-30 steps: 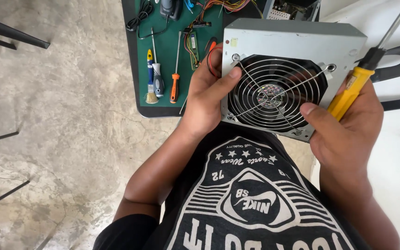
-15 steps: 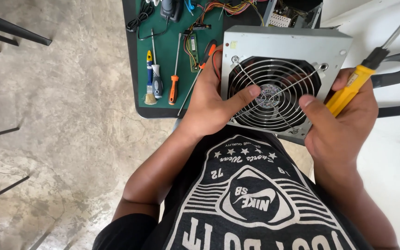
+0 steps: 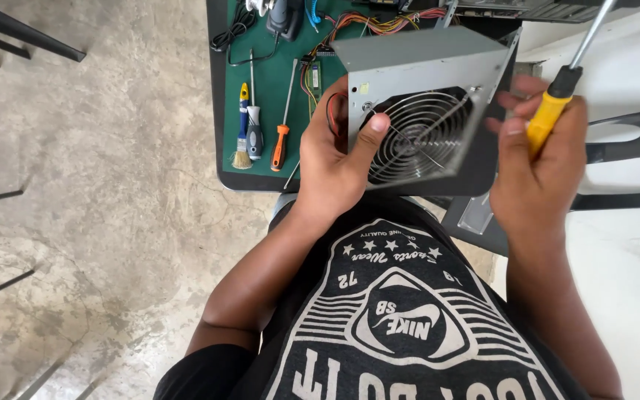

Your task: Assembling a computer power supply unit by attaching the cooling fan and protective grill using screws and a screwdriver.

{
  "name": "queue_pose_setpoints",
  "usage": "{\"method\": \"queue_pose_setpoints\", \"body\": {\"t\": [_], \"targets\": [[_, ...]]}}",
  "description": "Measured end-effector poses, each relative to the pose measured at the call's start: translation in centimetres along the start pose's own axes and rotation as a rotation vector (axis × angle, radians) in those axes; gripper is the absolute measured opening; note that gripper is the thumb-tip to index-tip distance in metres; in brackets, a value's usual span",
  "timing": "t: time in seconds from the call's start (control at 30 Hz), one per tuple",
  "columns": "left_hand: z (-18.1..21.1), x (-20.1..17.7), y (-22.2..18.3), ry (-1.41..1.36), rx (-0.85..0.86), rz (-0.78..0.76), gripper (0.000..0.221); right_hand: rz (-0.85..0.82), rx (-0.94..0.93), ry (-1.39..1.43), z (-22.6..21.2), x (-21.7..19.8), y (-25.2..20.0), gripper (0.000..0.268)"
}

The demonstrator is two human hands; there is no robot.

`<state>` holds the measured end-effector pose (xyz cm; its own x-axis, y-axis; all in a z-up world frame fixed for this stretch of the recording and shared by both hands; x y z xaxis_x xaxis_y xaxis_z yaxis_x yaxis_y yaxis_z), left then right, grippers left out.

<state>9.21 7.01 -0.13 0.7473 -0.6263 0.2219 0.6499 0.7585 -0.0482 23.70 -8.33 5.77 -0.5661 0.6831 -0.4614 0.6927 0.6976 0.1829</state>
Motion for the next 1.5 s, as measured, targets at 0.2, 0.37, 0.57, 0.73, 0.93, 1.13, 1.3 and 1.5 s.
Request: {"method": "queue_pose_setpoints", "body": {"t": [0.2,0.37,0.57,0.73,0.93,1.13,1.3,1.5], "targets": [[1.4,-1.7,1.0,0.405,0.056,0.057,0.056,-0.375,0.057,-0.447,-3.7,2.0,-1.6,0.064],[2.1,-1.3,1.2,0.475,0.148,0.031,0.045,-0.370,-0.096,-0.421,-4.8,2.7,-2.8,0.036],[2.1,-0.5,1.1,0.482,0.135,-0.080,0.045,-0.281,-0.261,-0.443,-6.8,1.9,-2.4,0.028],[1.9,0.0,0.8,0.474,0.088,-0.132,0.041,-0.272,-0.273,-0.450,-6.5,1.7,-2.6,0.025],[1.7,0.0,0.4,0.517,0.166,-0.116,0.040,-0.257,-0.334,-0.460,-7.0,1.8,-2.9,0.025],[1.0,0.7,0.0,0.574,0.158,-0.142,0.040,-0.255,-0.335,-0.453,-6.8,1.3,-3.0,0.023],[1.6,1.9,-0.3,0.742,0.357,-0.121,0.035,-0.294,-0.386,-0.900,-6.3,2.2,-4.2,0.025],[2.2,1.7,0.2,0.945,0.446,-0.115,0.038,-0.491,0.383,-0.332,-1.6,3.0,-3.4,0.033]]}}
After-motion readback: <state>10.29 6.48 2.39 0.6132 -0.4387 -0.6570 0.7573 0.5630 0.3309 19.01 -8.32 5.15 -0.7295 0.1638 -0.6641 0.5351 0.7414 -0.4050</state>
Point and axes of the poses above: each hand's wrist, its own y-axis towards the middle knuckle, its own x-axis out of the palm, z = x × y, the point moved 10 cm from there along y, towards the middle knuckle, and after that the axes turned 1 degree about -x, right-handed, at the moved point
